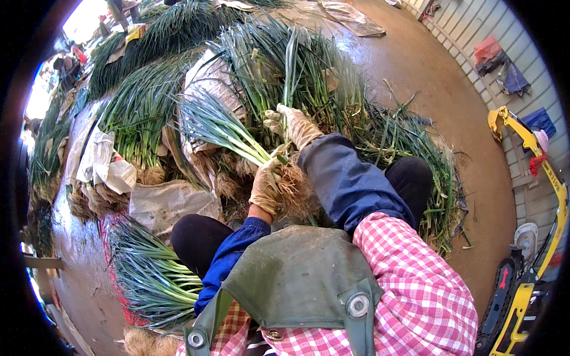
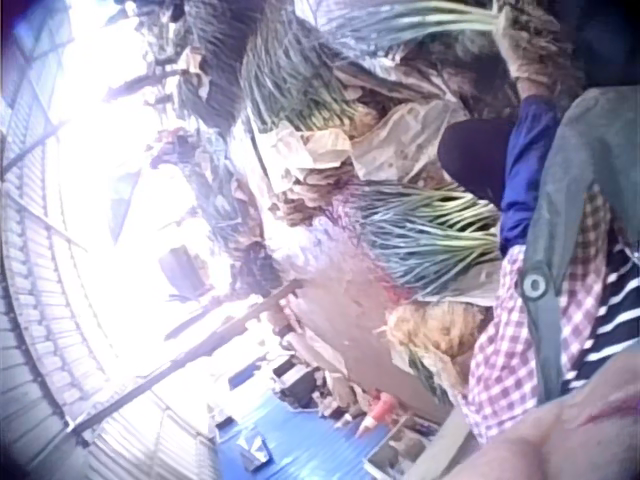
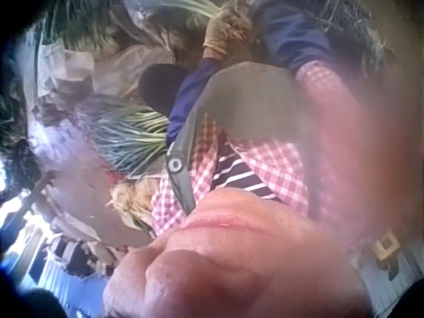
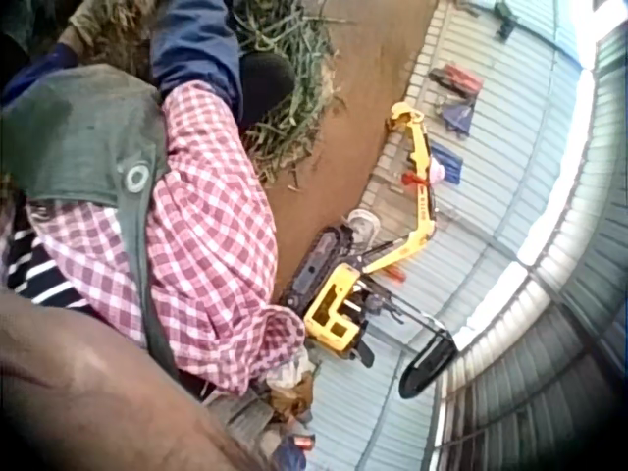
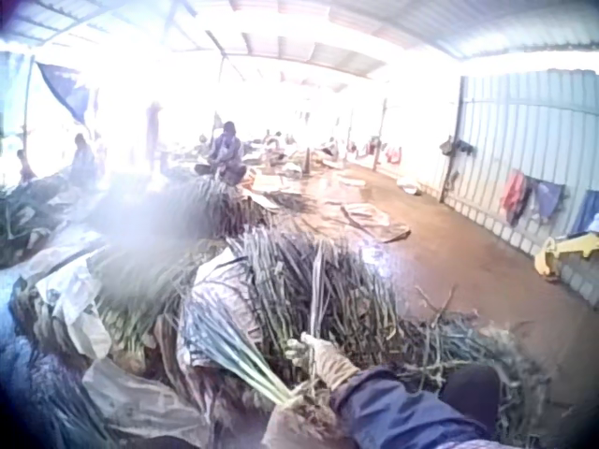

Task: The person sorts scallions by hand, picking up bunches, removing outer leaves and dirt, and placing them onto a pile.

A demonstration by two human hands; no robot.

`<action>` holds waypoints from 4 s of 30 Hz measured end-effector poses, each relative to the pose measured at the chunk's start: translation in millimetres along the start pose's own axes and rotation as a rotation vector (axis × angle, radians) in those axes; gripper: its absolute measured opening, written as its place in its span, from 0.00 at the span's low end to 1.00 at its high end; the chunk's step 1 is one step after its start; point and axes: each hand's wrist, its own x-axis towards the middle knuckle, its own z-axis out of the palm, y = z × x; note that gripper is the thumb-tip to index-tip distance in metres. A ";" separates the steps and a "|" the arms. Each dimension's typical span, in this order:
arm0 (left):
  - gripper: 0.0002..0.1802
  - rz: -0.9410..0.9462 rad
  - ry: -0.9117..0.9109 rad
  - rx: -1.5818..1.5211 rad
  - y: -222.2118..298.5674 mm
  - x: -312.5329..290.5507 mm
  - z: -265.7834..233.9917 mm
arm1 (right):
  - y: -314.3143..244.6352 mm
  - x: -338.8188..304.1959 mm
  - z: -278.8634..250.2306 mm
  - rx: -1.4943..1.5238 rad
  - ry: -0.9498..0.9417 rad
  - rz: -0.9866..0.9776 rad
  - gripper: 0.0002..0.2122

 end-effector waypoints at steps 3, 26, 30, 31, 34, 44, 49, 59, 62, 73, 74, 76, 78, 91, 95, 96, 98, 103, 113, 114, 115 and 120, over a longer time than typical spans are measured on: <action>0.05 -0.090 -0.028 0.040 -3.8 4.3 -16.4 | 13.2 -13.2 20.0 -0.066 -0.108 -0.056 0.15; 0.17 -0.046 -0.129 -0.228 16.7 -1.9 11.3 | -47.5 -38.4 -42.6 -0.426 0.091 -0.368 0.13; 0.16 -0.087 -0.156 -0.305 12.4 -5.0 21.9 | -5.5 -4.7 -29.3 -0.104 -0.141 -0.053 0.17; 0.15 -0.093 -0.157 -0.303 12.2 -5.2 19.3 | 1.5 2.7 -20.4 0.043 -0.225 0.015 0.19; 0.14 -0.099 -0.150 -0.299 10.9 -5.1 8.0 | 14.1 11.7 4.2 -0.014 -0.341 -0.003 0.17; 0.10 -0.140 0.043 -0.239 0.5 -3.8 0.5 | 8.6 37.2 7.5 -0.936 0.221 -0.347 0.14; 0.09 -0.154 0.033 -0.183 3.7 -5.8 -1.6 | 8.0 19.7 15.9 -1.647 0.438 -0.643 0.19; 0.18 0.029 -0.026 -0.247 15.0 -5.2 -1.8 | -26.8 -79.9 -9.1 -0.064 -0.669 -0.320 0.14; 0.19 0.058 -0.007 -0.227 17.6 -7.4 -2.7 | -47.9 -100.8 -17.8 0.074 -0.515 -0.404 0.13; 0.22 0.055 -0.046 -0.108 22.8 -45.3 -20.9 | 5.6 -93.3 45.0 -0.405 -0.456 0.065 0.25; 0.21 -0.019 -0.105 -0.118 14.4 -32.2 -15.4 | -8.4 -97.1 34.8 -0.435 -0.500 0.021 0.24; 0.18 -0.156 -0.391 -0.395 13.6 -12.9 11.8 | -26.8 -97.2 11.2 -0.481 -0.597 -0.048 0.23; 0.18 -0.170 -0.297 -0.319 10.2 -10.1 -10.8 | -13.5 -84.0 10.4 -0.563 -0.554 -0.019 0.20; 0.13 -0.119 -0.154 -0.085 20.5 -27.1 12.2 | 9.9 -46.0 14.6 -0.458 -0.184 -0.274 0.07; 0.09 -0.123 -0.102 -0.223 14.2 -29.4 35.8 | 14.7 -4.6 -37.8 -1.470 0.134 -0.732 0.15; 0.08 -0.100 -0.046 -0.233 23.2 -36.8 29.5 | 25.7 -14.4 -14.9 -0.981 0.045 -0.394 0.13; 0.08 -0.019 0.070 -0.208 25.9 -24.3 -9.0 | 21.4 -45.1 34.1 -0.821 -0.055 -0.299 0.13; 0.09 0.006 0.059 -0.255 12.5 -17.7 3.1 | 5.3 -67.9 31.4 -1.471 0.051 -0.770 0.12; 0.11 0.063 0.020 -0.297 5.9 -7.3 -19.0 | 10.6 -79.8 48.2 -1.935 -0.406 -0.909 0.09; 0.11 0.087 0.013 -0.270 4.9 -6.5 -16.4 | 12.2 -74.2 46.6 -1.927 -0.411 -0.929 0.08; 0.11 0.111 0.006 -0.242 3.8 -6.0 -13.9 | 12.1 -70.2 42.8 -1.760 -0.451 -0.697 0.09; 0.13 0.073 0.064 -0.386 16.8 -28.0 6.7 | -6.0 -88.9 59.9 -1.423 -0.501 0.147 0.06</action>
